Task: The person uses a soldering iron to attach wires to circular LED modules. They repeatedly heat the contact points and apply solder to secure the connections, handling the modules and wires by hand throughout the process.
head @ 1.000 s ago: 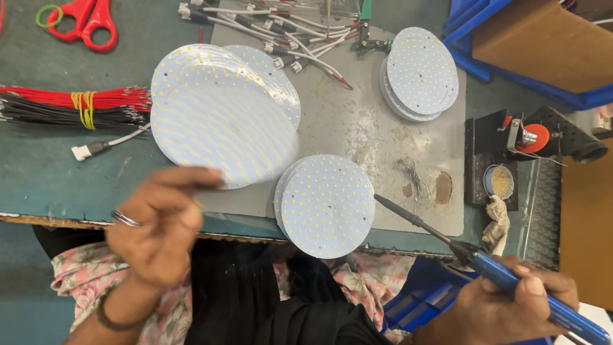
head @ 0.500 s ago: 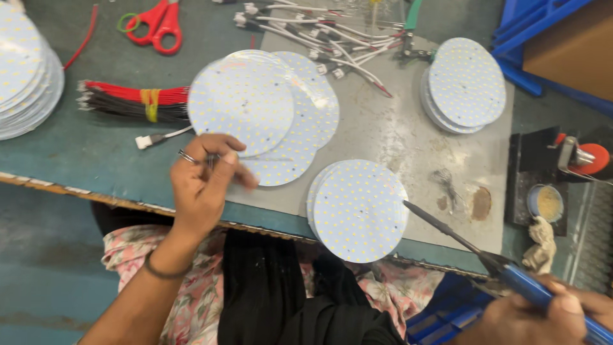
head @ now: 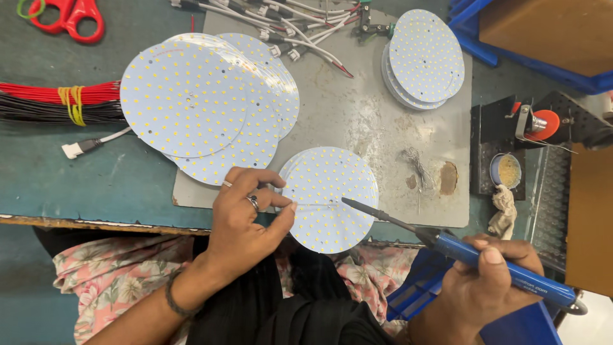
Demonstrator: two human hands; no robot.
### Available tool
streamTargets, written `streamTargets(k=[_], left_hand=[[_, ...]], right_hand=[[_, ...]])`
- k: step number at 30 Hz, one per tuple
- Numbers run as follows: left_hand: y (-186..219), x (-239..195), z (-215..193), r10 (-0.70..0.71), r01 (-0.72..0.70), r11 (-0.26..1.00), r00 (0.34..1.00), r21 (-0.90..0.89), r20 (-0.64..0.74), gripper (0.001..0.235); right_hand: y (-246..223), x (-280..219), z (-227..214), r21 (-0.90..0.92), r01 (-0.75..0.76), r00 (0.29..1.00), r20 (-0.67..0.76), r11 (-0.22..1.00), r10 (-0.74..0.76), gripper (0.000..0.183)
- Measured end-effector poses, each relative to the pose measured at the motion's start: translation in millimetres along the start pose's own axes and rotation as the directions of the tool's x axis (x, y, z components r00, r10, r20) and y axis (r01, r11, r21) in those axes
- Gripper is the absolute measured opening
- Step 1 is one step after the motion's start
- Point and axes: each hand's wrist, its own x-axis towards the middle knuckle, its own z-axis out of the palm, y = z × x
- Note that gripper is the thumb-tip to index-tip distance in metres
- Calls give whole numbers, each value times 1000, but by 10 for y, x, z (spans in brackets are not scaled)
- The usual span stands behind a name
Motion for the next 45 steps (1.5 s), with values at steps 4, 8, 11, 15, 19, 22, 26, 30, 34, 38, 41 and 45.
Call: streamTargets(k=[4,8,11,15,19,22,26,30,34,38,41,45], left_hand=[[-41,-27,15,27,-26,998,999,51,-25,10],[-51,-33,40,80,-78,995,996,64,-29,11],[-59,-33,48,81,-80,995,996,57,-25,11],[-65,-31,55,84,-82,995,996,61,-24,10],[-64,-26,60,81,-79,994,997,70,-21,10],[-59,-16,66,80,-79,995,997,67,-18,11],[-49,-9,64,111,-109,990,994,87,-22,11],[-31,-19,58,127,-124,987,992,104,-16,12],[-31,-21,60,137,-134,984,990,115,-16,12],[-42,-21,49,142,-139,983,990,119,-14,12],[-45,-17,51,145,-141,983,989,121,-19,11],[-55,-13,58,145,-142,982,989,125,-16,11]], right_hand=[[21,-15,13,20,-14,1000,2,1000,13,30],[20,-4,27,5,-3,1000,24,1000,3,29],[9,1,55,8,11,999,32,1000,-11,29],[-30,7,118,-1,15,999,39,1000,-15,29],[-55,25,159,-31,11,1000,-3,999,-11,24],[-60,42,141,-13,22,1000,19,1000,-22,26],[-53,74,62,4,-32,999,44,999,31,25],[-65,116,-25,31,19,980,199,999,-24,25],[-71,182,-59,18,-3,966,260,1000,-1,21],[-19,274,-28,65,-98,970,229,993,81,22],[17,313,4,60,-129,975,190,990,115,22],[29,310,18,40,-136,980,154,990,129,24]])
